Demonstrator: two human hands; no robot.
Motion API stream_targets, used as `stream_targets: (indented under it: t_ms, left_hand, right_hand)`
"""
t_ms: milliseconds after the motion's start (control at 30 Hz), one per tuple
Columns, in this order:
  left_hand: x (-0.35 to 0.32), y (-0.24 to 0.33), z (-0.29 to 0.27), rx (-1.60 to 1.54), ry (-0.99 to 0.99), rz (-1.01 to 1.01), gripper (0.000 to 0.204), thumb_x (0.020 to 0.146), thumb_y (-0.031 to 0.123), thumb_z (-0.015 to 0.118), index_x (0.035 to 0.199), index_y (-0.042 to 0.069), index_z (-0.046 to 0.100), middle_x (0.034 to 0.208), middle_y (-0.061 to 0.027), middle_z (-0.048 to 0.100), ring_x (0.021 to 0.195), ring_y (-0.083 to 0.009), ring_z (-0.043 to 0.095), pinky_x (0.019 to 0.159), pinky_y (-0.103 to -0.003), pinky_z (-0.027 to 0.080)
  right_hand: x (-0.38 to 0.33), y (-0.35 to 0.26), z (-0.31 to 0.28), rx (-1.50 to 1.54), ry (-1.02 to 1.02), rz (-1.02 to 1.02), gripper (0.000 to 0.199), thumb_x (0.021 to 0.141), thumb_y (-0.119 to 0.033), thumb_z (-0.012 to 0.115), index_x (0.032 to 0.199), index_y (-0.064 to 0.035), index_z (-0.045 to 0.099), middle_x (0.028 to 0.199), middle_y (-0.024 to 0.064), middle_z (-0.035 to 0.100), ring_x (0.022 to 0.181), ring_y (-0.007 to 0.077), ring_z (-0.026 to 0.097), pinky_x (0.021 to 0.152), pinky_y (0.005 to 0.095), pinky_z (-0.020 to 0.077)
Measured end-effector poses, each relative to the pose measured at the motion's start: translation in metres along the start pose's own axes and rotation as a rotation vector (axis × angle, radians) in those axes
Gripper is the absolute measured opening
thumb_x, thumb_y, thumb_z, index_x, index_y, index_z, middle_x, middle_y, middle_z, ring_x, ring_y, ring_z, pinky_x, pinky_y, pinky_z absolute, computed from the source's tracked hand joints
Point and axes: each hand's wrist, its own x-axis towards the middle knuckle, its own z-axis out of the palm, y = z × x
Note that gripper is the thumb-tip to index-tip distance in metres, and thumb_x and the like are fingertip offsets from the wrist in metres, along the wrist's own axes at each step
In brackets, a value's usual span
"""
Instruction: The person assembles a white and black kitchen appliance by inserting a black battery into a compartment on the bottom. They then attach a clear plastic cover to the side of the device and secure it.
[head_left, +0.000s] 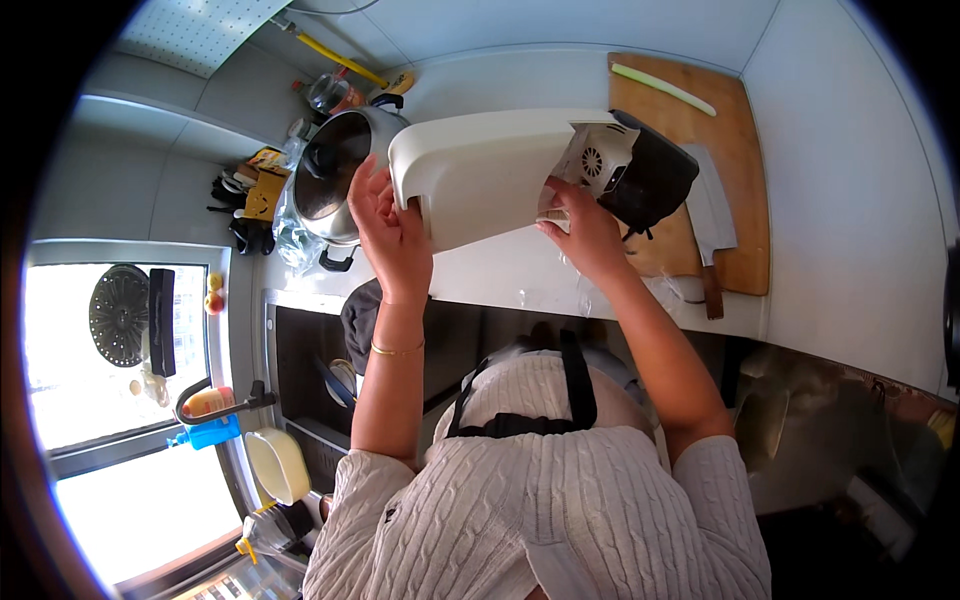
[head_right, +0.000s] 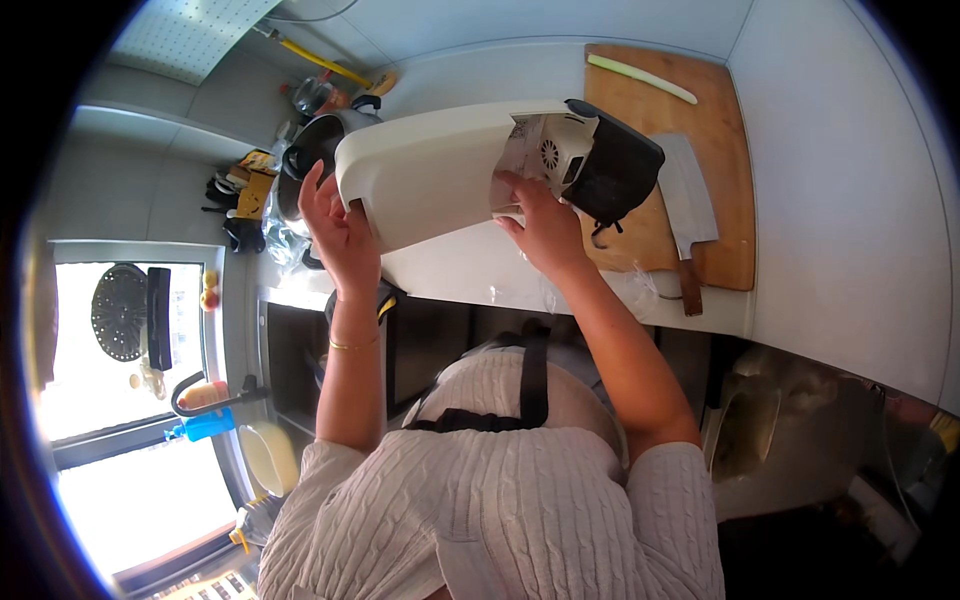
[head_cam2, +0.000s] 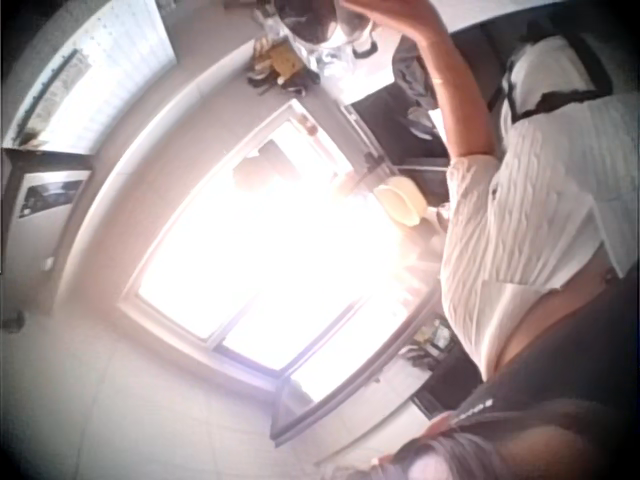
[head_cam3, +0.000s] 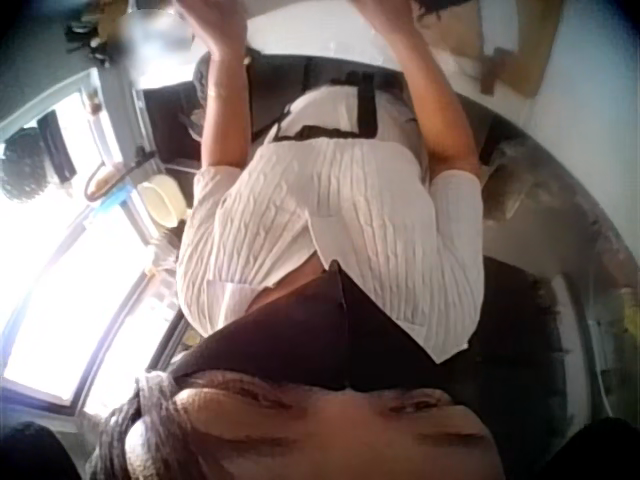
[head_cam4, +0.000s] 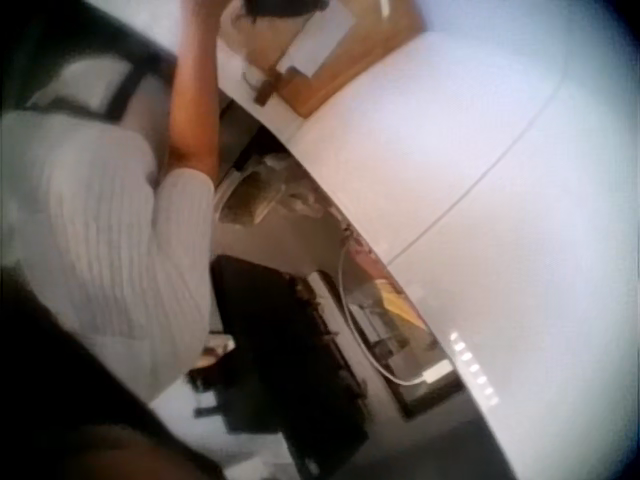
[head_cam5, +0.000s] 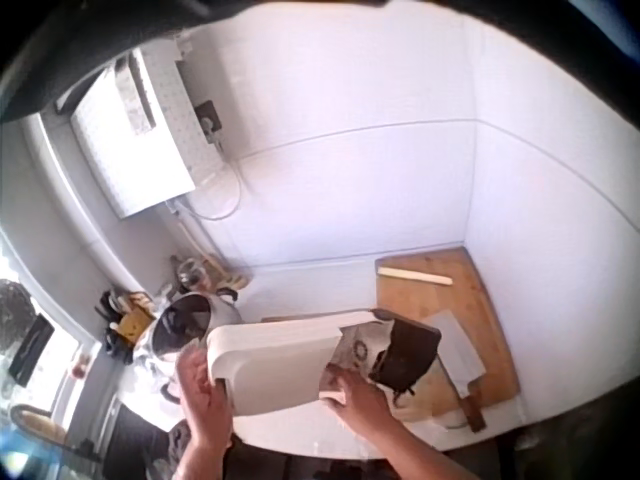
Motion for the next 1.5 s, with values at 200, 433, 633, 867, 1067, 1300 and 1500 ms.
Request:
stream_targets:
  t_ms: [200,433,633,867,1067,1300,1500]
  left_hand:
    - [0.004,0.000,0.024,-0.013,-0.012,-0.020,0.056,0.085,-0.012,0.040,0.138,0.006,0.031,0.118,-0.0147,0.049,0.102,-0.0205,0.059,0.085,-0.027,0.047]
    - [0.006,-0.001,0.032,-0.030,-0.020,-0.046,0.056,0.086,-0.011,0.042,0.138,0.006,0.031,0.118,-0.0143,0.049,0.103,-0.0210,0.058,0.085,-0.028,0.047]
    - [-0.007,-0.018,0.022,0.069,-0.024,0.147,0.057,0.084,-0.013,0.045,0.137,0.005,0.031,0.123,-0.0154,0.048,0.110,-0.0230,0.055,0.092,-0.031,0.045]
    - [-0.016,-0.017,0.016,0.101,-0.037,0.490,0.046,0.086,-0.009,0.051,0.127,0.005,0.037,0.123,-0.0214,0.048,0.104,-0.0256,0.056,0.084,-0.033,0.050]
    - [-0.018,-0.012,0.003,0.154,-0.038,0.411,0.046,0.088,-0.006,0.053,0.130,0.006,0.036,0.122,-0.0219,0.049,0.102,-0.0252,0.058,0.082,-0.033,0.051]
    - [-0.016,-0.002,-0.002,0.214,-0.026,0.497,0.048,0.090,-0.004,0.053,0.132,0.006,0.033,0.118,-0.0228,0.051,0.100,-0.0253,0.058,0.083,-0.034,0.050]
    - [-0.016,-0.004,-0.011,0.141,0.026,0.363,0.047,0.079,-0.013,0.045,0.124,-0.004,0.037,0.116,-0.0221,0.054,0.101,-0.0253,0.058,0.088,-0.034,0.049]
  right_hand:
    - [-0.007,0.026,-0.004,-0.185,0.076,0.009,0.034,0.079,-0.016,0.070,0.110,-0.0189,0.055,0.120,0.0071,0.052,0.095,0.0300,0.061,0.068,0.0403,0.0531]
    - [-0.009,0.031,-0.001,-0.001,0.228,0.035,0.052,0.080,-0.008,0.067,0.125,-0.0123,0.042,0.134,0.0121,0.043,0.095,0.0282,0.062,0.069,0.0348,0.0532]
    - [0.006,0.013,-0.001,0.678,0.371,0.164,0.079,0.083,-0.003,0.065,0.144,-0.0096,0.016,0.139,0.0148,0.038,0.113,0.0202,0.052,0.082,0.0292,0.0492]
    - [0.029,-0.002,-0.006,0.940,0.398,0.141,0.081,0.081,-0.003,0.068,0.142,-0.0040,0.016,0.133,0.0133,0.040,0.116,0.0197,0.049,0.097,0.0306,0.0413]
    - [0.033,-0.030,-0.014,0.642,0.432,0.146,0.075,0.079,-0.005,0.070,0.137,-0.0009,0.021,0.127,0.0155,0.046,0.116,0.0260,0.052,0.096,0.0332,0.0418]
    - [0.045,-0.026,-0.012,0.226,0.636,-0.055,0.056,0.082,-0.003,0.063,0.130,-0.0002,0.034,0.105,0.0186,0.062,0.094,0.0312,0.063,0.079,0.0329,0.0506]
    - [0.042,-0.017,-0.003,0.595,0.493,0.100,0.044,0.082,-0.001,0.062,0.122,-0.0016,0.044,0.097,0.0100,0.061,0.083,0.0155,0.061,0.069,0.0254,0.0494]
